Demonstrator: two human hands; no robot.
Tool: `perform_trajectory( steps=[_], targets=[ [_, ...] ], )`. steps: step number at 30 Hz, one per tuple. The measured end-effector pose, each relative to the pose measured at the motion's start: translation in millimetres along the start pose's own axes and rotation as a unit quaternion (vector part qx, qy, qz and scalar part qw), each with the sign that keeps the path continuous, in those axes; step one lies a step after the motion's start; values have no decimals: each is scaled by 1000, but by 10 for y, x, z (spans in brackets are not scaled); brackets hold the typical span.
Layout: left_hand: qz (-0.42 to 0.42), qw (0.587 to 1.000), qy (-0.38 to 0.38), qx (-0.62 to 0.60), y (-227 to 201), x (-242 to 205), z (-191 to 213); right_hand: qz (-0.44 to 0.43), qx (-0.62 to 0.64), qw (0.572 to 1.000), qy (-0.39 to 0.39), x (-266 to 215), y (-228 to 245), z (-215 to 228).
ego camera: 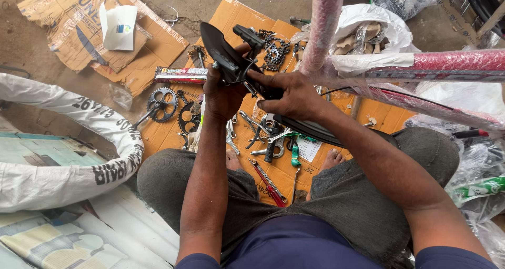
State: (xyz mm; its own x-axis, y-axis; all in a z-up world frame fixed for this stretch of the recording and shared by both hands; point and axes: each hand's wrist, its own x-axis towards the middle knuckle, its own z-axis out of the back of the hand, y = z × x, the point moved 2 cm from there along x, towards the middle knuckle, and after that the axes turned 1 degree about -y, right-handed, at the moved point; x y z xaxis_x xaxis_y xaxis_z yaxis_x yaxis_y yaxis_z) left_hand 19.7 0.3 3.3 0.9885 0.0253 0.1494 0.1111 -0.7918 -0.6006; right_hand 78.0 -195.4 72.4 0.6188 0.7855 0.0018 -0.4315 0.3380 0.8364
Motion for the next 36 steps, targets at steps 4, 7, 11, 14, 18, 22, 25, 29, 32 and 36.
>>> perform_trajectory(
  steps=[4, 7, 11, 14, 18, 22, 25, 29, 32, 36],
  targets=[
    [0, 997, -67, 39, 231, -16, -69, -32, -146, 988, -47, -103, -94, -40],
    [-18, 987, -101, 126, 368, 33, -205, -16, -52, 996, -63, -59, -92, 11],
    [-42, 977, -155, 143, 400, 29, -465, -46, -18, 998, -41, -58, -120, 9],
    [-19, 952, -208, 225, 297, 17, -593, -40, 15, 997, -70, -92, -151, 1],
    [59, 952, -206, 219, 247, -65, -651, 132, 13, 985, -108, -108, -194, 121],
    [6, 968, -206, 140, 391, -75, -499, 71, -36, 992, -97, -115, -193, -9],
    [-15, 970, -218, 107, 427, -36, -306, 79, -145, 974, -157, -196, -43, -39],
    [-74, 964, -246, 64, 417, -27, -32, 258, -303, 880, -260, -452, 320, 22],
    [-108, 957, -267, -26, 335, 99, 230, 302, -335, 860, -240, -735, 524, -70],
    [-151, 959, -205, -125, 300, -35, 522, 298, -277, 909, -88, -894, 164, -519]
  ],
)
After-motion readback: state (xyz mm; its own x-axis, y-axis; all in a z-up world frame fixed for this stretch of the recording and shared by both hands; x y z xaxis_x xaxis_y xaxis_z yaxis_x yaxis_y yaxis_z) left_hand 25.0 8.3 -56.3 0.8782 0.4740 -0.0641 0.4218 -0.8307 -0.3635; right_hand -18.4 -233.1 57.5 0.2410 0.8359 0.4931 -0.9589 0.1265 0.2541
